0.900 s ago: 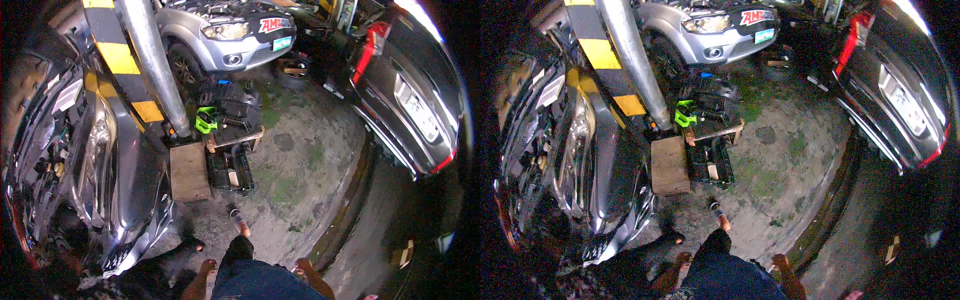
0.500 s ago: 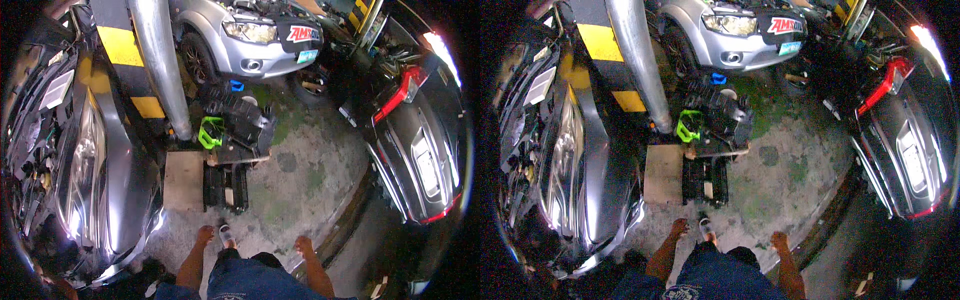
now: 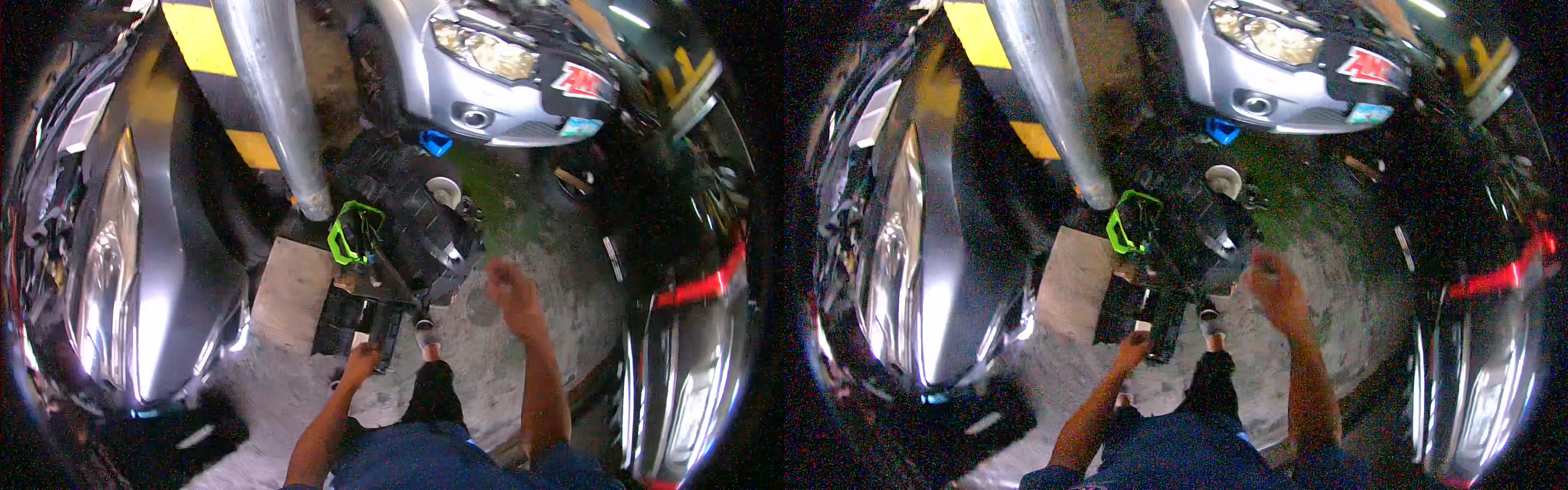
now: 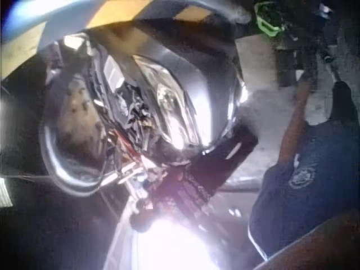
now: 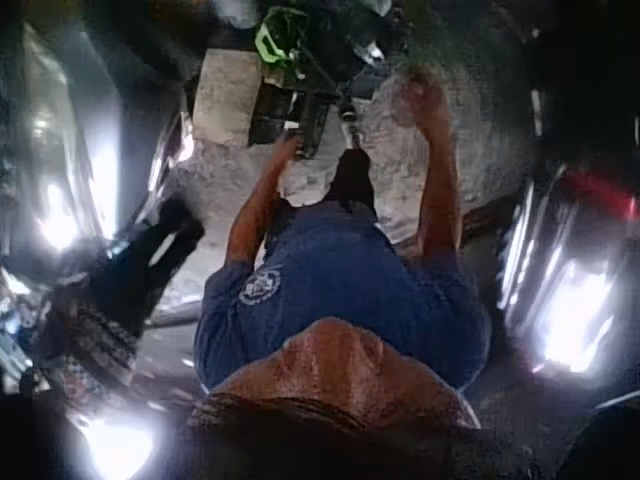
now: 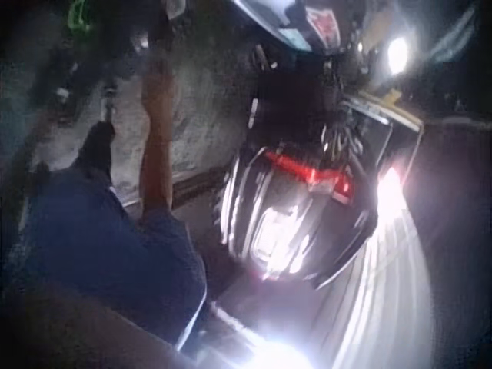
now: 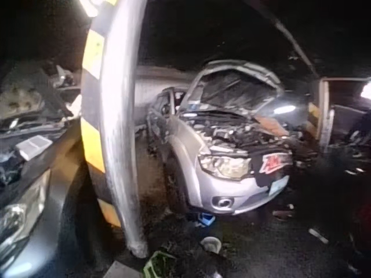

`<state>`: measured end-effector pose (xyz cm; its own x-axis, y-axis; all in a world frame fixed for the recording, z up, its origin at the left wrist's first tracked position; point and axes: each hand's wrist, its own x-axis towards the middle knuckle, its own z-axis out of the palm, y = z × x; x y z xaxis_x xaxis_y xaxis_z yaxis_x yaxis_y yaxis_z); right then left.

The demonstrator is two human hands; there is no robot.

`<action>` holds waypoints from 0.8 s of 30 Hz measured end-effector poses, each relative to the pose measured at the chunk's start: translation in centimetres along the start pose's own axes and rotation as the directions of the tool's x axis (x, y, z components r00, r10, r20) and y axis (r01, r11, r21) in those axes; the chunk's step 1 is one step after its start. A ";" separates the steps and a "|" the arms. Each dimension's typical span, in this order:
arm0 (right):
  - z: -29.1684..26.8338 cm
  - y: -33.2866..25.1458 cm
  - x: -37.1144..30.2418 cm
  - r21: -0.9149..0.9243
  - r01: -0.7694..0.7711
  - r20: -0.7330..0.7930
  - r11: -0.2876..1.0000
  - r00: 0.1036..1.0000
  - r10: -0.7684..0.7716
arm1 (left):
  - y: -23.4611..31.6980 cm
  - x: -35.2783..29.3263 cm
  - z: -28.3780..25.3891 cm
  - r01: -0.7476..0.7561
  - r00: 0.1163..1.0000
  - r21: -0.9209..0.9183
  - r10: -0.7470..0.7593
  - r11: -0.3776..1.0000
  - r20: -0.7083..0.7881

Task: Repairing or assembling a plastic air intake or filter housing for a vehicle.

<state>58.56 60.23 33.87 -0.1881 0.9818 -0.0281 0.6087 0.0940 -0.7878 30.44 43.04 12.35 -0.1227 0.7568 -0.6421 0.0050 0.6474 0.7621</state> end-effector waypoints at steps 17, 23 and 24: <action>9.4 18.4 28.3 0.279 0.203 0.497 0.939 0.806 -0.322 | 9.2 17.2 15.9 0.048 0.940 -0.725 -0.277 0.688 -0.201; 10.2 12.0 27.0 0.527 -0.337 0.522 0.780 0.853 0.015 | 6.9 18.0 16.5 -0.098 0.901 -0.694 -0.232 0.713 -0.366; 9.9 11.9 27.3 0.513 -0.334 0.538 0.791 0.843 0.007 | 6.9 18.2 17.0 -0.138 0.900 -0.681 -0.195 0.719 -0.389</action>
<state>53.06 86.48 17.64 -0.5690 0.7394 -0.3599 0.1483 -0.3382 -0.9293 45.14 62.76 4.51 -0.4974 0.5198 -0.6945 -0.6556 0.2991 0.6934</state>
